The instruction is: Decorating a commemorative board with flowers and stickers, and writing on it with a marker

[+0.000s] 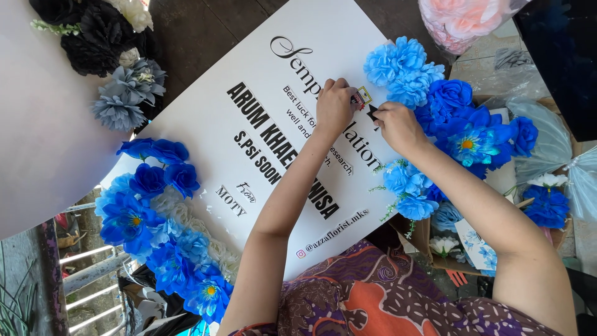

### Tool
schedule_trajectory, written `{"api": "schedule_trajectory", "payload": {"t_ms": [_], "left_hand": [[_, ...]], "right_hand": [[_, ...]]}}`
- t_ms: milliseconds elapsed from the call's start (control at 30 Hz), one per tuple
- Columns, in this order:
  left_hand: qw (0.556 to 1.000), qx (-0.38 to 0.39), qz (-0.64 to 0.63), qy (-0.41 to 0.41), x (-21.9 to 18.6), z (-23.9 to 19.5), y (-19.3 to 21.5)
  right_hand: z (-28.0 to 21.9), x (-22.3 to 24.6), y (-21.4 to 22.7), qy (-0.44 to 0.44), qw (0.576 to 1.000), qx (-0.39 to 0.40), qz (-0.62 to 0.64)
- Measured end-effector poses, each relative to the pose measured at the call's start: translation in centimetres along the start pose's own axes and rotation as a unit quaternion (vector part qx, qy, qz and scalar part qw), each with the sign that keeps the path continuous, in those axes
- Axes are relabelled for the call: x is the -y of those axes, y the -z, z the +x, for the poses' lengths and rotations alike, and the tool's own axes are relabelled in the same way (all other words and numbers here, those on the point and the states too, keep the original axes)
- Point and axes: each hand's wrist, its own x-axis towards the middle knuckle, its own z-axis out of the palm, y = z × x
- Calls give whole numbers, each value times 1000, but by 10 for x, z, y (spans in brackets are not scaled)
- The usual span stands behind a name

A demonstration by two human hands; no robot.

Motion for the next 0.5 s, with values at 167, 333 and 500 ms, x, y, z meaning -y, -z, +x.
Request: {"api": "schedule_trajectory", "payload": {"t_ms": [167, 333, 500], "left_hand": [[1000, -15, -15, 4, 3, -1, -2], [998, -55, -34, 1, 4, -7, 15], [995, -97, 13, -23, 9, -25, 60]], "right_hand": [[-1, -2, 0, 12, 1000, -6, 5], [-5, -4, 3, 12, 1000, -19, -9], [-13, -1, 26, 17, 998, -62, -6]]}}
